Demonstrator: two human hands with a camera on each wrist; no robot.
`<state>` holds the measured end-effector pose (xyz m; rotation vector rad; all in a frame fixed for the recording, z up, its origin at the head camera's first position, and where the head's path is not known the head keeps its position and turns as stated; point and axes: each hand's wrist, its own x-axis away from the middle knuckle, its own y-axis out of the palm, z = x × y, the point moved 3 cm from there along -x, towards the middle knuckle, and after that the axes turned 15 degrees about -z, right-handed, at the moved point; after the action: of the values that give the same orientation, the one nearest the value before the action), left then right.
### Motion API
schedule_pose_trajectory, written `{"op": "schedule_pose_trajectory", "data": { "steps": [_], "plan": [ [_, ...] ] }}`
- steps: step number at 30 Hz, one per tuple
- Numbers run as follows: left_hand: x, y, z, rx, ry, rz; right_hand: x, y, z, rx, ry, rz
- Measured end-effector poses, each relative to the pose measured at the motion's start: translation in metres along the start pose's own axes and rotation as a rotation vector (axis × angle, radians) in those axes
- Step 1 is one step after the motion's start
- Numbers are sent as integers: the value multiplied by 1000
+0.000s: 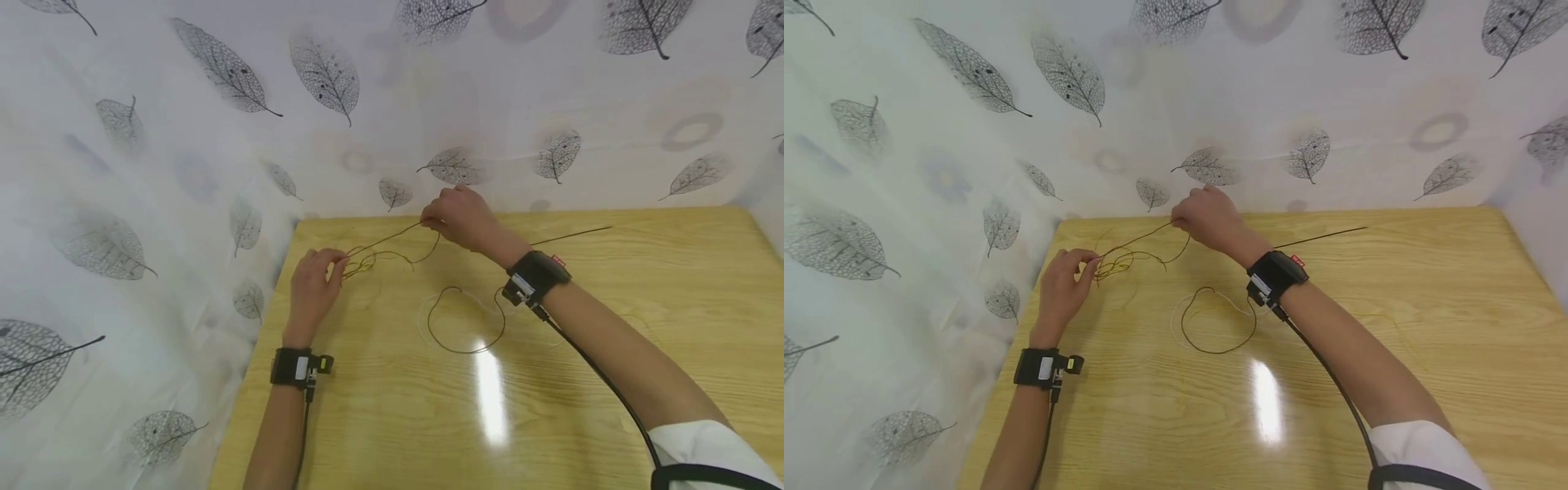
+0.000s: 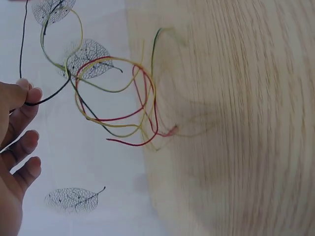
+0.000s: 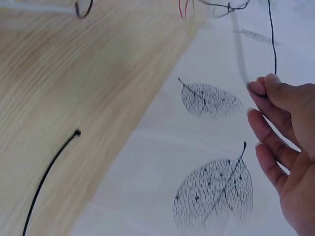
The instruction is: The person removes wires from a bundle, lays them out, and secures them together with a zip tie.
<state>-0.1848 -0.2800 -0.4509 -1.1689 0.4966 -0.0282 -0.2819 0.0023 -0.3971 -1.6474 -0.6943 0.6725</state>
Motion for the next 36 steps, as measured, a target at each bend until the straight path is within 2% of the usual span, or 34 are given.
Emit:
{"op": "schedule_pose_trajectory", "data": {
  "steps": [8, 15, 20, 24, 29, 36],
  "plan": [
    [15, -2, -11, 11, -10, -45, 25, -10, 17, 90, 18, 48],
    [22, -1, -14, 7, -12, -99, 57, -14, 36, 119, 55, 77],
    [31, -4, -26, -16, -44, -69, 80, -17, 58, 103, 97, 123],
    [33, -7, -29, -6, -30, -66, 95, -20, 69, 90, 111, 128],
    [29, -2, -20, -21, 10, -94, 121, -19, 80, 95, 166, 79],
    [25, 17, 5, 1, 89, -186, 176, -3, 96, 63, 238, 21]
  ]
}}
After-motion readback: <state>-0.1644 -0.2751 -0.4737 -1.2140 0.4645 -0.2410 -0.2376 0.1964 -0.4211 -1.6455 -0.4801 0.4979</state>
